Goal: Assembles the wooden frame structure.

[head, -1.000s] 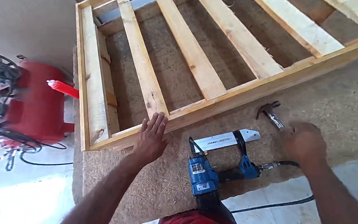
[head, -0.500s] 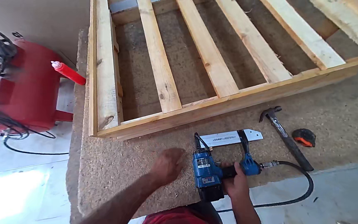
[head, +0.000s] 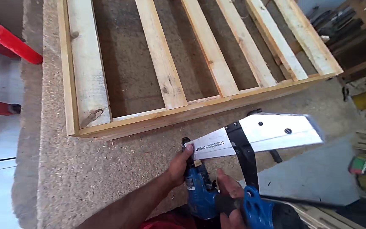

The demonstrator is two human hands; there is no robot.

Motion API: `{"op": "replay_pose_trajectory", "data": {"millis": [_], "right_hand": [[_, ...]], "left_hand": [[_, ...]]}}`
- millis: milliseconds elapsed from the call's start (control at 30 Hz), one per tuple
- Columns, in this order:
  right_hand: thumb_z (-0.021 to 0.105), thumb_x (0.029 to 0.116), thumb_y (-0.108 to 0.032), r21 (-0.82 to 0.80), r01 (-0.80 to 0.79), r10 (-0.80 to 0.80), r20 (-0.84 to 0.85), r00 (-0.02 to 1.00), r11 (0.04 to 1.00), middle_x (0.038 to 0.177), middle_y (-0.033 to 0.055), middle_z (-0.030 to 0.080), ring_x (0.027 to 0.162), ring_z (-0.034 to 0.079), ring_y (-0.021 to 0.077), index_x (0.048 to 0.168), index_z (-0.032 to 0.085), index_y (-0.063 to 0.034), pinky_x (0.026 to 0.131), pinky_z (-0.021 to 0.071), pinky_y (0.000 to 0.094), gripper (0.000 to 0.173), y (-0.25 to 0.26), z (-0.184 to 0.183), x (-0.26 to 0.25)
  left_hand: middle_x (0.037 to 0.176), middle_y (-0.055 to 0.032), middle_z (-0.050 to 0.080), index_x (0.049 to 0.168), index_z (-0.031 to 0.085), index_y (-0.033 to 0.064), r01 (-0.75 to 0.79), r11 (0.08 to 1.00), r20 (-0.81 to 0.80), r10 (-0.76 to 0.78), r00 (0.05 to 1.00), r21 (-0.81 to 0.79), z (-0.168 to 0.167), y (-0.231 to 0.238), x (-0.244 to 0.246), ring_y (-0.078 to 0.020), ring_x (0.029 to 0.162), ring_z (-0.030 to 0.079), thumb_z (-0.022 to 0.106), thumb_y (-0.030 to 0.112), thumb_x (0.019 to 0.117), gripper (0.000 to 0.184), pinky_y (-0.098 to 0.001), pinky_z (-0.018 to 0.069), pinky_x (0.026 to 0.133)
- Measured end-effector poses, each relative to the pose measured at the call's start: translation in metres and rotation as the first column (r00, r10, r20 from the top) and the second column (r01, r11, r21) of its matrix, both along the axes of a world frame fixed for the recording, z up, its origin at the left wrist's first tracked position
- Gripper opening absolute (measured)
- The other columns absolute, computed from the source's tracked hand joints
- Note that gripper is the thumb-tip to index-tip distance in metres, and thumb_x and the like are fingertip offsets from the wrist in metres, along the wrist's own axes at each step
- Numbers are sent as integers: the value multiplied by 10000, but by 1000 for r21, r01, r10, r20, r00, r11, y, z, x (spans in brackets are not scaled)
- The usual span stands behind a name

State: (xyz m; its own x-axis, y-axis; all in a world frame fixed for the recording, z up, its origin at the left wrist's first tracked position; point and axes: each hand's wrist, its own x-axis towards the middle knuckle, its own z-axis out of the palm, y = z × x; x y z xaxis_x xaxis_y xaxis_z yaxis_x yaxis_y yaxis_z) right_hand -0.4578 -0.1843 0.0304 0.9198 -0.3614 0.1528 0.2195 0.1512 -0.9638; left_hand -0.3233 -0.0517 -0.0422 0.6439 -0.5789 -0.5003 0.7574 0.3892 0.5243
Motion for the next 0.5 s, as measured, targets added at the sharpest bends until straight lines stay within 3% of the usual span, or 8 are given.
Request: {"op": "replay_pose_trajectory", "data": {"millis": [67,133,200,300,400,500], "right_hand": [[756,902,-478,-30,-142,144,74,987,989,1192,114,743,1282,614,388,1175,697,-240,1126,465,569,367,2,-3,15],[735,924,-458,-125,-255,267,98,959,959,1114,28,746,1290,606,321,1116,699,-249,1152,442,529,286,2,-6,30],[743,927,-401,-230,-238,272,129,954,944,1055,-17,722,1201,642,240,1074,674,-234,1134,459,488,233,9,-6,41],[748,907,-293,-323,-133,199,179,964,937,920,-37,667,1019,668,151,1008,635,-194,1103,484,459,181,22,-1,55],[739,912,-272,-371,-138,201,135,970,918,948,-7,693,1136,658,222,995,631,-183,1127,466,492,162,21,8,63],[725,927,-290,-378,-143,207,135,969,915,924,-2,693,1089,676,232,1011,636,-183,1118,473,515,163,18,7,68]], "left_hand": [[1085,-159,733,1353,542,68,-10,1000,73,12,997,-22,0,8,18,-264,972,731,601,763,858,855,-463,616,864],[1053,-112,742,1336,557,107,-22,999,124,27,992,-44,2,11,36,-223,943,735,665,835,745,944,-440,623,831],[1003,-53,751,1275,599,145,-31,997,174,42,984,-67,5,11,49,-170,901,736,654,887,688,948,-392,628,789],[989,-49,757,1213,646,143,-28,987,206,60,977,-159,6,7,66,-158,901,738,645,874,713,885,-379,628,803],[1003,-80,754,1218,653,135,-32,978,173,69,982,-208,4,2,74,-184,912,739,652,866,717,887,-404,627,811],[990,-54,759,1210,668,178,-26,983,171,58,984,-183,5,4,75,-165,874,742,593,876,755,836,-378,631,760]]}}
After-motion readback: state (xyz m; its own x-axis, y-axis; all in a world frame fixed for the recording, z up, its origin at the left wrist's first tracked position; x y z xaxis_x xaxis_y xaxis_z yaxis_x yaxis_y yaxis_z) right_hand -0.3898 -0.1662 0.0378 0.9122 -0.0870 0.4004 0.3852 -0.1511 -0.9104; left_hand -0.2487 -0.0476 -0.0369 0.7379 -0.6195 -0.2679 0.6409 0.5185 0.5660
